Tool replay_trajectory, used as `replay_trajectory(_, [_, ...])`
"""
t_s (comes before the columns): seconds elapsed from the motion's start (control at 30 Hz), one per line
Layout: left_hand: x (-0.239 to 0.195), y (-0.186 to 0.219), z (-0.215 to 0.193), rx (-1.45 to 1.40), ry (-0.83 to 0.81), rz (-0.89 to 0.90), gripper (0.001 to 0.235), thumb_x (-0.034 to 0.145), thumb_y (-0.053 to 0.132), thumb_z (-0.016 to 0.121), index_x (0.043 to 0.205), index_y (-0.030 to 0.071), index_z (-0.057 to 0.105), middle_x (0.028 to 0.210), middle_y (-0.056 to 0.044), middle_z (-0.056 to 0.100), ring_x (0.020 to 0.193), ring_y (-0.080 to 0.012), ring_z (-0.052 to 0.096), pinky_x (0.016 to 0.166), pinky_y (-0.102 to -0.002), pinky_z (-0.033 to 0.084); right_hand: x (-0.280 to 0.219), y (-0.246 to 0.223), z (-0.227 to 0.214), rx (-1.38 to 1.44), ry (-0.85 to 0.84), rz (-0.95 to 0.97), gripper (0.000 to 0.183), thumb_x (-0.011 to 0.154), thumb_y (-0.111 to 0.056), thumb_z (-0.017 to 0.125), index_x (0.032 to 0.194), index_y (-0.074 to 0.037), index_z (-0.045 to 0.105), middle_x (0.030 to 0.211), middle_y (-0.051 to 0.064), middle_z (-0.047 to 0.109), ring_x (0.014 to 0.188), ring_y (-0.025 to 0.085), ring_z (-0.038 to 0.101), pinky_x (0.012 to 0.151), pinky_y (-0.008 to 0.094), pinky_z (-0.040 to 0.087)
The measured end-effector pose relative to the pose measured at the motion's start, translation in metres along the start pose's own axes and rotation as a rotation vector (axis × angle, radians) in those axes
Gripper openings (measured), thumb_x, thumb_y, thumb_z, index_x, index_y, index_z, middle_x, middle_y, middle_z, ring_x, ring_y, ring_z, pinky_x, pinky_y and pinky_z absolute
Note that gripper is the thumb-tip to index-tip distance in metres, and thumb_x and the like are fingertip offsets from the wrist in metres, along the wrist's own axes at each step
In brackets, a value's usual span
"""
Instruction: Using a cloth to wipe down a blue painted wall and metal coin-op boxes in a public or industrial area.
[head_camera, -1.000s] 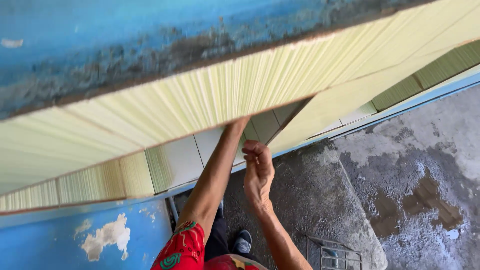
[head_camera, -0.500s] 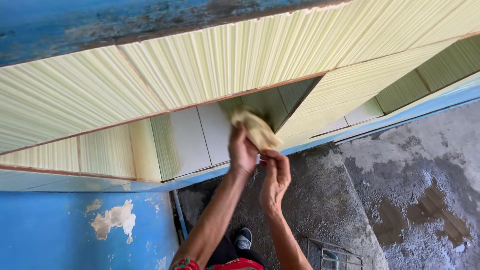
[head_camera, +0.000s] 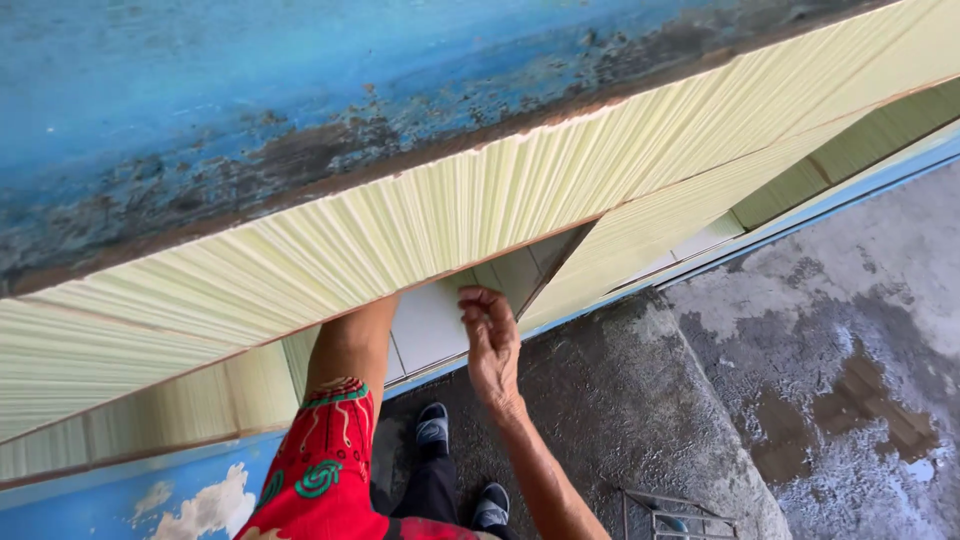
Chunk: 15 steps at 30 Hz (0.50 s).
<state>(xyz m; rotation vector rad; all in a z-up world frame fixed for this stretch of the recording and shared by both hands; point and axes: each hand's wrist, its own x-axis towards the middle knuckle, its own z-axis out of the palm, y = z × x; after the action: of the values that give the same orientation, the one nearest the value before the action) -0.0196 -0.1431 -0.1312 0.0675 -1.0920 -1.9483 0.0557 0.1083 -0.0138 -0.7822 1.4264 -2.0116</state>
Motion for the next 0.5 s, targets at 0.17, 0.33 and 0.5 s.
replay_trajectory(0.17, [-0.027,0.012,0.010,0.147,0.053,-0.126,0.032,0.112,0.029,0.048,0.116,-0.001,0.059,0.107,-0.015,0.059,0.095,-0.0253,0.053,0.081,-0.042,0.046,0.032,-0.007,0.008,0.366,0.079,0.127,0.046,0.103,-0.039,0.052,0.136,-0.007,0.054,0.132,0.008,0.061,0.127,0.022,0.058,0.106,0.043,0.048])
replay_trajectory(0.33, [-0.073,0.044,0.069,0.291,0.119,-0.222,0.032,0.111,0.029,0.048,0.110,-0.001,0.061,0.101,-0.014,0.058,0.089,-0.0239,0.052,0.075,-0.040,0.045,0.043,0.006,-0.007,0.940,0.018,0.296,0.052,0.102,-0.036,0.050,0.143,-0.004,0.051,0.144,0.013,0.058,0.135,0.029,0.052,0.116,0.047,0.038])
replay_trajectory(0.5, [-0.137,0.063,0.129,0.396,0.199,-0.294,0.033,0.111,0.028,0.049,0.105,0.000,0.062,0.096,-0.013,0.057,0.083,-0.0227,0.050,0.070,-0.038,0.043,0.005,0.030,-0.045,1.306,-0.056,0.339,0.046,0.108,-0.023,0.052,0.148,-0.001,0.048,0.145,0.015,0.055,0.137,0.028,0.050,0.121,0.046,0.036])
